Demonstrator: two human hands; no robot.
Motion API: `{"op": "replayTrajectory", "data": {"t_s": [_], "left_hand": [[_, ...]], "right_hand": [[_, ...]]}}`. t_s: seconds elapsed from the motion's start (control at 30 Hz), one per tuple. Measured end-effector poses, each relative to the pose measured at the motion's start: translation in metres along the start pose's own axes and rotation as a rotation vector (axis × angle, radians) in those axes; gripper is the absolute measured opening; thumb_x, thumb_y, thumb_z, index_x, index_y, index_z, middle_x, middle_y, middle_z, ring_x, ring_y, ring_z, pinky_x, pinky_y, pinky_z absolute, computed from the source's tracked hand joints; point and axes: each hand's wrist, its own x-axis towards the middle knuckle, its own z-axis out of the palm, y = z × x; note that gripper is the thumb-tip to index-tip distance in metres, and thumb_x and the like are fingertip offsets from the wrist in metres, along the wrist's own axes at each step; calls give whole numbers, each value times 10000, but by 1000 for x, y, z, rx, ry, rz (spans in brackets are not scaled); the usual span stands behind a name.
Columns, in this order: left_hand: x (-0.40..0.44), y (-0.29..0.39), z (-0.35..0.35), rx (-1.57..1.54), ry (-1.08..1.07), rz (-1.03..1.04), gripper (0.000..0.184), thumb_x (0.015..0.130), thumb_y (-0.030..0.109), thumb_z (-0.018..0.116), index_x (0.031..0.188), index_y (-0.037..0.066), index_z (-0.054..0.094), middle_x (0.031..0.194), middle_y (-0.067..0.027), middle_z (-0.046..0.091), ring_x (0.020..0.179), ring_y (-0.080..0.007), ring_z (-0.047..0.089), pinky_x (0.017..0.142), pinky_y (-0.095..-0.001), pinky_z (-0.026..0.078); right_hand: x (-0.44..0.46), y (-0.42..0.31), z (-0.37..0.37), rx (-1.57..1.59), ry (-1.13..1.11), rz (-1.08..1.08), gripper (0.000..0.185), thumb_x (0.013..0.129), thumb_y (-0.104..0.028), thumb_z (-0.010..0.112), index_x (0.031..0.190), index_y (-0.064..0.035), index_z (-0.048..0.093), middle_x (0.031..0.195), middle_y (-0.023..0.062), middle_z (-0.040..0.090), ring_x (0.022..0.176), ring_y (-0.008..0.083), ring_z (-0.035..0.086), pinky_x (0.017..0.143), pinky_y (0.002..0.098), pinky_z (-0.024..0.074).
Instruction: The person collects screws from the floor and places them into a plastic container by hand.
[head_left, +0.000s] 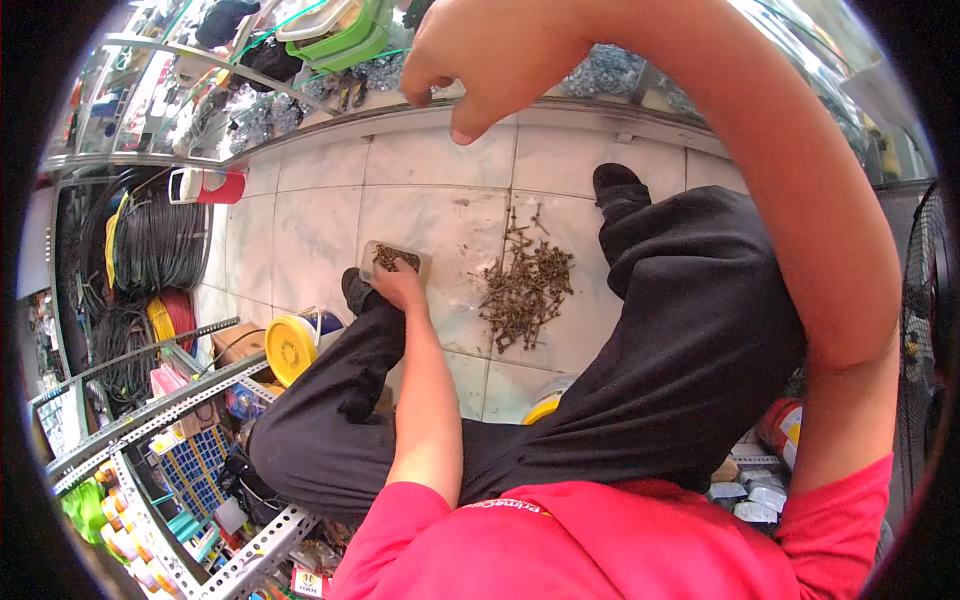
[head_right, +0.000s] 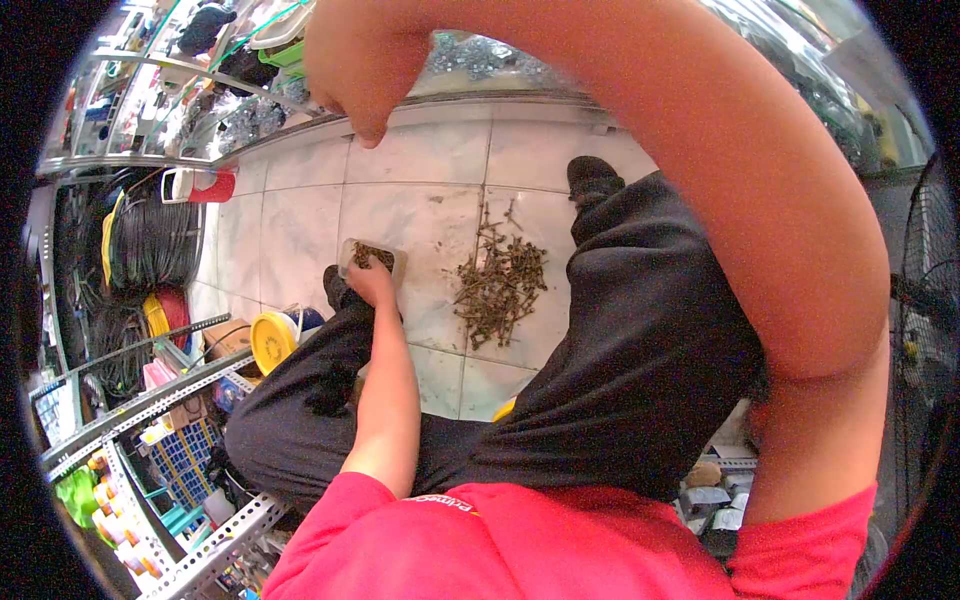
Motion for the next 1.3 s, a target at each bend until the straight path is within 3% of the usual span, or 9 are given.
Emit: {"op": "replayTrajectory", "data": {"t_s": [0.07,0.2,0.37,0.4,0.6,0.8,0.9,1.1,1.3], "left_hand": [[-12,10,7,-7,-6,218,359,921,246,649,1171,-12,649,1111,-272,661,1026,-448,633,880,-485,494],[-55,44,19,-90,-651,375,285,927,263,636,1094,38,692,1065,-196,644,1000,-433,618,846,-469,504],[-126,46,13,35,-507,404,510,895,293,687,1293,-6,577,1224,-241,570,1156,-439,546,956,-482,484],[-132,46,9,71,-644,324,633,876,280,713,1382,-20,481,1287,-264,518,1216,-458,492,1002,-501,459],[-144,51,23,-3,-722,151,570,861,185,721,1340,-17,487,1284,-269,521,1166,-454,527,1004,-488,461],[-135,49,40,-182,-773,382,426,850,104,683,1234,5,530,1139,-265,615,1053,-462,585,918,-497,482],[-138,41,47,-306,-752,318,358,865,77,646,1204,20,548,1050,-207,676,908,-390,648,804,-459,516],[-107,26,49,-1091,-955,-479,281,910,95,576,1190,73,593,1020,-85,705,776,-155,637,641,-309,510],[-89,25,34,-1358,-1250,-677,333,953,191,470,1237,67,591,1128,-142,708,925,-241,693,745,-377,589]], "right_hand": [[5,3,3,-17,6,-8,460,897,-377,588,1240,-90,696,1185,139,712,1139,323,655,974,459,504],[-6,-7,-6,11,-20,17,459,896,-374,595,1241,-88,696,1189,138,712,1136,323,656,974,457,504],[-11,-8,-7,46,-21,47,458,897,-367,597,1237,-76,697,1190,144,711,1133,321,658,975,459,503],[-11,-10,-6,34,-27,70,456,897,-365,597,1234,-75,699,1191,146,710,1133,321,658,976,460,502],[-5,-19,-6,-44,-16,92,446,896,-359,597,1226,-79,707,1198,148,706,1142,321,654,985,465,498],[2,-2,-3,-41,-2,-35,460,901,-365,597,1251,-84,699,1232,144,698,1164,326,646,996,463,495],[-3,-4,-5,-36,-20,-18,464,904,-368,600,1260,-87,697,1245,140,695,1170,325,644,1000,463,494],[-12,-22,-9,-34,-38,112,462,907,-368,608,1267,-92,695,1250,135,694,1172,321,644,1002,462,493],[-14,-13,-10,-6,-32,56,470,912,-376,608,1275,-90,691,1250,137,694,1175,321,643,1005,457,492]]}}
